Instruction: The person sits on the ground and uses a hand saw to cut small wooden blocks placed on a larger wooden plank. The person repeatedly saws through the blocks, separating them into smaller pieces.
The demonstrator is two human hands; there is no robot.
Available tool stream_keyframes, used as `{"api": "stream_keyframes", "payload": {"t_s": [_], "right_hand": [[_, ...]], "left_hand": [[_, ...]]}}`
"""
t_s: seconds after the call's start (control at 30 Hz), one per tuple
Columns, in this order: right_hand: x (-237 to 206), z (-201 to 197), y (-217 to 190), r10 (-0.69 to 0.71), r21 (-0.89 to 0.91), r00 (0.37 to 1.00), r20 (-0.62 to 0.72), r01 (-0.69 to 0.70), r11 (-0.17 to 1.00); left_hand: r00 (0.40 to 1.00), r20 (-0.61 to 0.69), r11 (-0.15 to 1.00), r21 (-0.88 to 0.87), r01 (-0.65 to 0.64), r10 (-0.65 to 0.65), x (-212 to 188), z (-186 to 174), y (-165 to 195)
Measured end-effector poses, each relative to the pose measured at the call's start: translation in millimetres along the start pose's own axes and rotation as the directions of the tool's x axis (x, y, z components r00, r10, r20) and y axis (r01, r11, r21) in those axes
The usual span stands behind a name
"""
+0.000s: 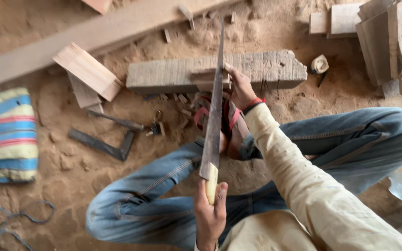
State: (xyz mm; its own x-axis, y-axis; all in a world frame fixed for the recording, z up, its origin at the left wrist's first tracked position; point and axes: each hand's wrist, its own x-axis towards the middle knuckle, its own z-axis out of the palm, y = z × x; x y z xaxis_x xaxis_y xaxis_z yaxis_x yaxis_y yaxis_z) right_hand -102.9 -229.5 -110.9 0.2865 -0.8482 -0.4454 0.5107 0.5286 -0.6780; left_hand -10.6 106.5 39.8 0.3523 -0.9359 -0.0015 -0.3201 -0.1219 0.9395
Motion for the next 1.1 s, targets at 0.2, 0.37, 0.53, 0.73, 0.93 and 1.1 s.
{"api": "stream_keyframes", "payload": {"t_s": [0.2,0.37,0.53,0.73,0.93,1.1], "right_hand": [[-6.3,-0.2,-6.1,0.038,-0.003,0.996,0.08,-0.038,0.999],[-9.1,5.8,-5.3,0.018,0.004,0.993,0.114,-0.019,1.0],[-12.8,7.5,-8.3,0.02,-0.039,0.995,0.094,-0.017,0.999],[-12.6,10.3,-9.4,0.03,-0.127,0.998,0.057,-0.023,0.992],[-15.9,11.0,-11.0,0.047,-0.218,0.998,0.042,-0.037,0.975],[-17.6,13.9,-12.7,0.05,-0.263,0.999,-0.005,-0.05,0.963]], "left_hand": [[0.958,0.153,0.663,-0.695,0.279,-0.243,6.9,5.8,-1.0],[0.962,0.134,0.69,-0.674,0.265,-0.239,9.2,5.4,0.1],[0.952,0.131,0.699,-0.652,0.294,-0.278,10.5,7.8,-8.5],[0.97,0.078,0.859,-0.452,0.241,-0.231,10.6,4.7,-12.9],[0.985,0.086,0.913,-0.369,0.173,-0.152,13.5,5.2,-9.4],[0.985,0.099,0.926,-0.338,0.167,-0.141,15.1,7.2,-4.8]]}}
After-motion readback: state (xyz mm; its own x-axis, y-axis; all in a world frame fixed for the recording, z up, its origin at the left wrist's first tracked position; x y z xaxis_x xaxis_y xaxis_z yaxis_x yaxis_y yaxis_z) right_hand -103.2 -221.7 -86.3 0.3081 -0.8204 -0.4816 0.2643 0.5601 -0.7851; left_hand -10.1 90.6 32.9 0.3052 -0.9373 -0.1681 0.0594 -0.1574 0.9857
